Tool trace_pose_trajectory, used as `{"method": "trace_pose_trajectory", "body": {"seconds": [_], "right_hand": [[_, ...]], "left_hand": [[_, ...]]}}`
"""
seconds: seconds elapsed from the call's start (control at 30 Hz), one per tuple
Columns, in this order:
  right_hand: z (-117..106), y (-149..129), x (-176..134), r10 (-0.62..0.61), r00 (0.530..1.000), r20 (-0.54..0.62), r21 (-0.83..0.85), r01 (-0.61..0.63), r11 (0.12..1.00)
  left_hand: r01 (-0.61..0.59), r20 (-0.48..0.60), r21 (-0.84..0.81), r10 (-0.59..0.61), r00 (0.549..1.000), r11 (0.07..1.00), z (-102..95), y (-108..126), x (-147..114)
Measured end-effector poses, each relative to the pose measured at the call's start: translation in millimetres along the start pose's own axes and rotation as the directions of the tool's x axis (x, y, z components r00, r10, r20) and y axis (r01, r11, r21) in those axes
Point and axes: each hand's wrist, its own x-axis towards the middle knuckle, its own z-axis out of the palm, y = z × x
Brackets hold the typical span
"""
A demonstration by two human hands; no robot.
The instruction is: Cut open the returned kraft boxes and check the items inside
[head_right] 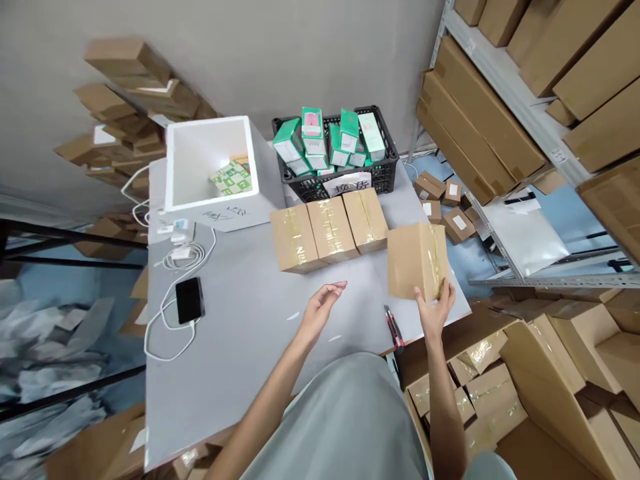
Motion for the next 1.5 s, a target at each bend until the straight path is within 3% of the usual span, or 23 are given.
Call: {"method": "trace_pose_trajectory", "body": {"seconds": [0.07, 0.17, 0.23, 0.33, 0.43, 0.53, 0.63, 0.77, 0.83, 0.87, 0.93, 1.0, 1.07, 1.1, 1.17, 1.27, 1.37, 1.5], "right_hand": [[-15.0, -4.0, -54.7, -0.082, 0.994, 0.076, -0.023, 0.084, 0.996], [-15.2, -22.4, -128.3, -0.216, 0.943, 0.254, -0.065, 0.239, 0.969], [-2.4, -37.2, -168.9, -0.319, 0.863, 0.392, -0.075, 0.376, 0.924], [28.7, -55.2, -212.3, -0.524, 0.662, 0.536, 0.003, 0.62, 0.785], [63.1, -65.7, -231.4, -0.665, 0.428, 0.612, 0.111, 0.786, 0.608], [92.9, -70.8, -232.5, -0.656, 0.235, 0.717, 0.16, 0.861, 0.483], [115.9, -73.3, -230.0, -0.584, 0.129, 0.801, 0.179, 0.881, 0.439], [134.4, -73.0, -232.4, -0.56, 0.064, 0.826, 0.22, 0.878, 0.425], [137.7, -69.8, -234.0, -0.563, 0.07, 0.824, 0.231, 0.865, 0.446], [138.0, -67.0, -234.6, -0.559, 0.1, 0.823, 0.221, 0.85, 0.478], [136.6, -58.7, -235.9, -0.525, 0.23, 0.819, 0.161, 0.787, 0.596], [134.0, -48.0, -238.6, -0.45, 0.4, 0.798, 0.087, 0.663, 0.743], [131.5, -37.4, -243.7, -0.36, 0.509, 0.782, 0.065, 0.507, 0.859], [130.8, -33.2, -247.4, -0.329, 0.526, 0.785, 0.082, 0.438, 0.895], [131.0, -28.5, -256.2, -0.303, 0.514, 0.802, 0.14, 0.332, 0.933], [134.5, -32.0, -269.7, -0.305, 0.508, 0.806, 0.202, 0.248, 0.948], [136.6, -44.7, -276.0, -0.289, 0.559, 0.777, 0.206, 0.207, 0.956], [130.9, -64.8, -266.4, -0.325, 0.605, 0.727, 0.221, 0.243, 0.945]], "left_hand": [[0.004, -0.018, -0.019, -0.004, 1.0, 1.0, -29.5, -5.7, -12.4], [-0.005, -0.071, -0.04, 0.002, 0.997, 0.999, -78.4, -20.0, -30.4], [-0.012, -0.124, -0.042, 0.007, 0.992, 0.999, -114.6, -34.4, -43.2], [0.011, -0.183, -0.03, -0.016, 0.983, 0.999, -170.9, -64.8, -66.2], [0.046, -0.247, -0.005, -0.046, 0.968, 0.999, -218.7, -103.6, -93.6], [0.063, -0.329, -0.034, -0.071, 0.942, 0.997, -247.8, -142.7, -119.7], [0.077, -0.382, -0.044, -0.088, 0.92, 0.996, -259.8, -175.0, -138.9], [0.087, -0.413, -0.008, -0.082, 0.907, 0.996, -263.2, -204.2, -153.6], [0.085, -0.409, -0.023, -0.087, 0.908, 0.996, -263.4, -213.1, -157.8], [0.082, -0.407, -0.037, -0.09, 0.909, 0.996, -263.5, -216.2, -159.5], [0.073, -0.397, -0.067, -0.093, 0.913, 0.995, -263.6, -220.2, -162.6], [0.057, -0.378, -0.09, -0.087, 0.922, 0.994, -263.0, -222.4, -165.6], [0.038, -0.339, -0.102, -0.071, 0.938, 0.994, -261.2, -223.8, -168.3], [0.031, -0.317, -0.103, -0.063, 0.946, 0.994, -259.9, -224.4, -169.3], [0.025, -0.279, -0.1, -0.052, 0.959, 0.995, -257.2, -225.2, -170.7], [0.027, -0.265, -0.083, -0.048, 0.963, 0.996, -255.5, -223.6, -171.5], [0.014, -0.32, -0.015, -0.018, 0.947, 1.0, -259.3, -215.6, -173.3], [-0.045, -0.423, 0.054, 0.063, 0.904, 0.998, -269.0, -198.7, -176.0]]}}
